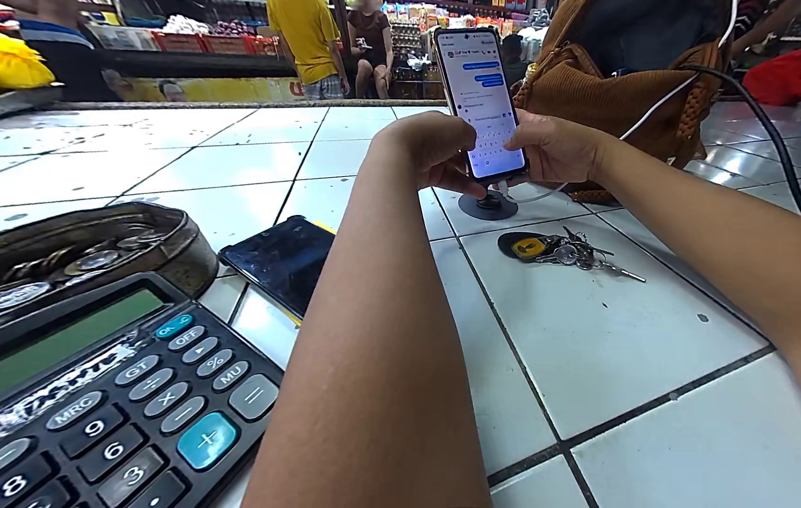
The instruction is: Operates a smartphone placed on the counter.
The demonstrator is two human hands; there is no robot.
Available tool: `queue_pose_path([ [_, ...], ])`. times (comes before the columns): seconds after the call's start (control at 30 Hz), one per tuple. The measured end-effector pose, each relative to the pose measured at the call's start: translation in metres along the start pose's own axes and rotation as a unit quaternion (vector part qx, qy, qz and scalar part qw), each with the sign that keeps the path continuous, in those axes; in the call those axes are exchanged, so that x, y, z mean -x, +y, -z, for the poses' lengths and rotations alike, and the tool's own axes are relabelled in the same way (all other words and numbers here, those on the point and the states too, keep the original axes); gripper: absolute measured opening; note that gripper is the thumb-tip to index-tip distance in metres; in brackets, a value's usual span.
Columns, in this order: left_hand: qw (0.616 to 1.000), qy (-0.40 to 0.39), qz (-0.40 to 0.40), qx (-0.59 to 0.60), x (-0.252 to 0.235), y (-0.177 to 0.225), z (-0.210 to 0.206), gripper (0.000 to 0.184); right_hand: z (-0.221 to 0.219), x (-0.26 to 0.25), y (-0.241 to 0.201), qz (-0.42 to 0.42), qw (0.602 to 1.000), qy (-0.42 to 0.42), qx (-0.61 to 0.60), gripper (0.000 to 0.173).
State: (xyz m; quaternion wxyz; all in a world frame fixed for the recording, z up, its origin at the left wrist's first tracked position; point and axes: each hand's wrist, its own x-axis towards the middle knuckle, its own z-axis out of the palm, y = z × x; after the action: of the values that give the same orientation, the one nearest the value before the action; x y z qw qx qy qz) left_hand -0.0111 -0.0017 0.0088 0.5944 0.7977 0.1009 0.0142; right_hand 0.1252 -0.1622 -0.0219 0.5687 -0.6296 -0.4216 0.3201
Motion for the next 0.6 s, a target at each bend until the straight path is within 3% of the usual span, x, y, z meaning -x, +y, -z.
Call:
queue_pose_path([
  [0.27,1.0,-0.002,-0.001,-0.003,-0.0012,0.0001,0.0004,0.024,0.0002,-0.0001,-0.0003,-0.006,1.0,0.004,-0.003,0.041],
  [0.43,1.0,-0.021,-0.009,-0.009,-0.0025,-0.0011,0.0013,0.034,-0.0022,0.0025,-0.0009,0.004,1.0,-0.002,0.027,0.054],
  [0.6,0.999,-0.031,-0.014,-0.015,-0.0039,-0.0035,0.0032,0.038,-0.0001,0.0001,-0.0007,-0.014,1.0,0.012,0.001,0.034],
])
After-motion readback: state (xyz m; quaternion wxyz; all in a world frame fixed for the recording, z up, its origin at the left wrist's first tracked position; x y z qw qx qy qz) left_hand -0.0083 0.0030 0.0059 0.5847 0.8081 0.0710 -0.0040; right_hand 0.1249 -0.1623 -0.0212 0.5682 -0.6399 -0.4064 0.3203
